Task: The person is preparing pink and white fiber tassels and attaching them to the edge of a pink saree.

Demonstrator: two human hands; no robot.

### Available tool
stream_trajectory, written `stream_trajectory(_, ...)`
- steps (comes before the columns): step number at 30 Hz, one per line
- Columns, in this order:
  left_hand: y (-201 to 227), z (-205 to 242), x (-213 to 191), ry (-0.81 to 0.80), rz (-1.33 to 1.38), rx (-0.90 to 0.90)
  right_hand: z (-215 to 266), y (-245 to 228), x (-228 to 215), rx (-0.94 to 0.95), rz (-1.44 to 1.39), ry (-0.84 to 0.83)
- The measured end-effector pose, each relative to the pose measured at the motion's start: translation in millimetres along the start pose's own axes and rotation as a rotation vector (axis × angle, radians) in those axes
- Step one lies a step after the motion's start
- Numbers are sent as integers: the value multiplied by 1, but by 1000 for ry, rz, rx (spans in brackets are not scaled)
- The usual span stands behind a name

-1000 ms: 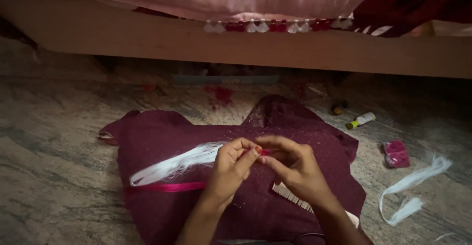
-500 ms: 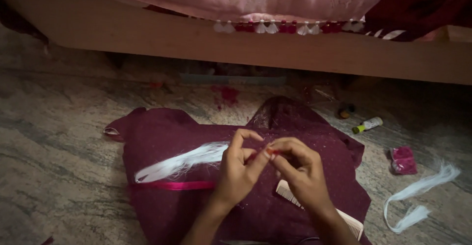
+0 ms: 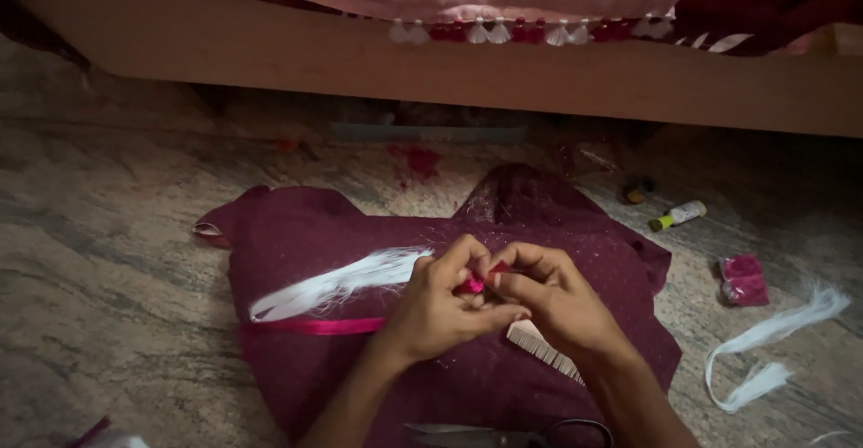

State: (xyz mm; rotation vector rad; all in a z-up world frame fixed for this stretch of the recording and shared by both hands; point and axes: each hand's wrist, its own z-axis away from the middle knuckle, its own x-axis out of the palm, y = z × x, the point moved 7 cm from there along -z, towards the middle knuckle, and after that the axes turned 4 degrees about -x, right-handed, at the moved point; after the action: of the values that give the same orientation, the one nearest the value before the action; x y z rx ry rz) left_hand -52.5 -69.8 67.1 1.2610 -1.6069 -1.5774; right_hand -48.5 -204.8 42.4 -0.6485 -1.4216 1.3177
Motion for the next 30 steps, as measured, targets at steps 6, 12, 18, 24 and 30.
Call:
stream_trajectory(6,-7,-4,5,40,-81,-159,3,8,-8,6,-3,22)
stream_trajectory(12,-34,1,16,-19,177,-114,16,28,-25,-6,165,-44)
stream_trajectory(18,-53,-1,21,67,227,-119,38,41,-34,-13,390,84)
stream_trajectory(24,-13,-1,-2,485,-178,62,42,34,-47,-46,477,303)
stream_trajectory(30,-23,22,22,577,-465,91,42,30,-43,-118,488,386)
